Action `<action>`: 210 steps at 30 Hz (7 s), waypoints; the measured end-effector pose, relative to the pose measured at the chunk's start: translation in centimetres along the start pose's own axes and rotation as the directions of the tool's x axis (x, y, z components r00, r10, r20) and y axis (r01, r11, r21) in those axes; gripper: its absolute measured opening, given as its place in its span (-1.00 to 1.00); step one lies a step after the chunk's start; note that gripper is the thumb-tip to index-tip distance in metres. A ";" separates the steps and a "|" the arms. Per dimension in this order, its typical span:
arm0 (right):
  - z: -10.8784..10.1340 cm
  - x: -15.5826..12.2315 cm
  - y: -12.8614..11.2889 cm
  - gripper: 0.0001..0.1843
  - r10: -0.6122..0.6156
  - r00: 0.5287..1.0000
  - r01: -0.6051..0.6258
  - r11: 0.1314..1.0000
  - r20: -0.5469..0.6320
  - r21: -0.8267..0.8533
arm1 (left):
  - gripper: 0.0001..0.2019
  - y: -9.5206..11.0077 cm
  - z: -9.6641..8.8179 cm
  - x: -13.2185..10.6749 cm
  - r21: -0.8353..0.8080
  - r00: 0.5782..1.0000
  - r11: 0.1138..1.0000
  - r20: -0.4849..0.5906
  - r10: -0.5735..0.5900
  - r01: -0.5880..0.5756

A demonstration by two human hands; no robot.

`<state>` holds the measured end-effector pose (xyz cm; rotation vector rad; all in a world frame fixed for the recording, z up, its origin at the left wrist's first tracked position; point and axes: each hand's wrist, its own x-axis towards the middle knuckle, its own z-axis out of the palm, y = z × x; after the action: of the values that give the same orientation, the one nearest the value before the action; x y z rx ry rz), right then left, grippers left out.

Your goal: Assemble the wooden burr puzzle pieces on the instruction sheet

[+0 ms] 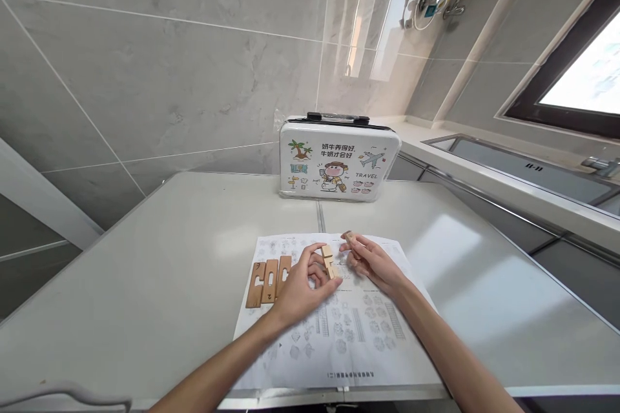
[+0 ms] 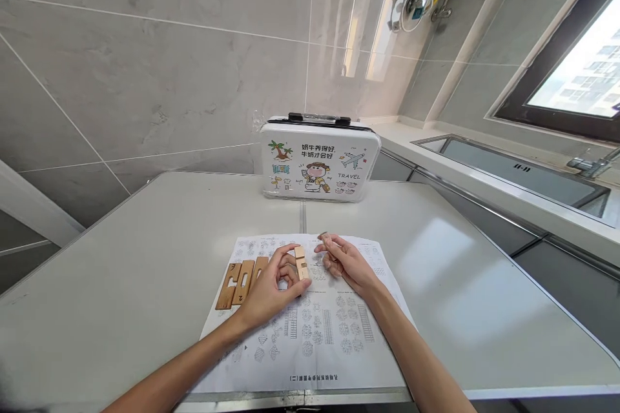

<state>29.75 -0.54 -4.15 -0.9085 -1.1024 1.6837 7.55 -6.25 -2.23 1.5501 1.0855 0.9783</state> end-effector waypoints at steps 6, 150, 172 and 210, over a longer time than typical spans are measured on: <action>0.1 -0.4 -0.4 -0.54 0.055 0.993 -0.058 0.998 0.103 0.025 | -0.32 -0.8 0.4 0.1 -0.122 0.999 0.991 0.010 -0.053 0.054; 2.1 -1.5 0.2 -0.75 -0.331 0.930 0.361 0.740 0.161 -0.568 | -0.65 0.2 -0.9 0.3 0.333 0.992 0.940 -0.072 0.106 -0.076; 1.5 -1.4 -0.1 -0.54 -0.203 0.975 0.221 0.916 0.090 -0.334 | -0.31 0.8 -0.5 0.1 0.284 0.996 0.959 -0.082 0.021 0.004; -2.1 0.8 0.5 -0.72 -0.021 0.954 0.184 0.827 -0.298 0.531 | -0.68 0.1 -0.6 0.2 0.270 0.986 0.956 -0.088 0.143 -0.115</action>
<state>31.23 0.66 -5.38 -0.6624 -0.4147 1.5935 7.11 -5.88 -1.97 1.8207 1.2417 1.0470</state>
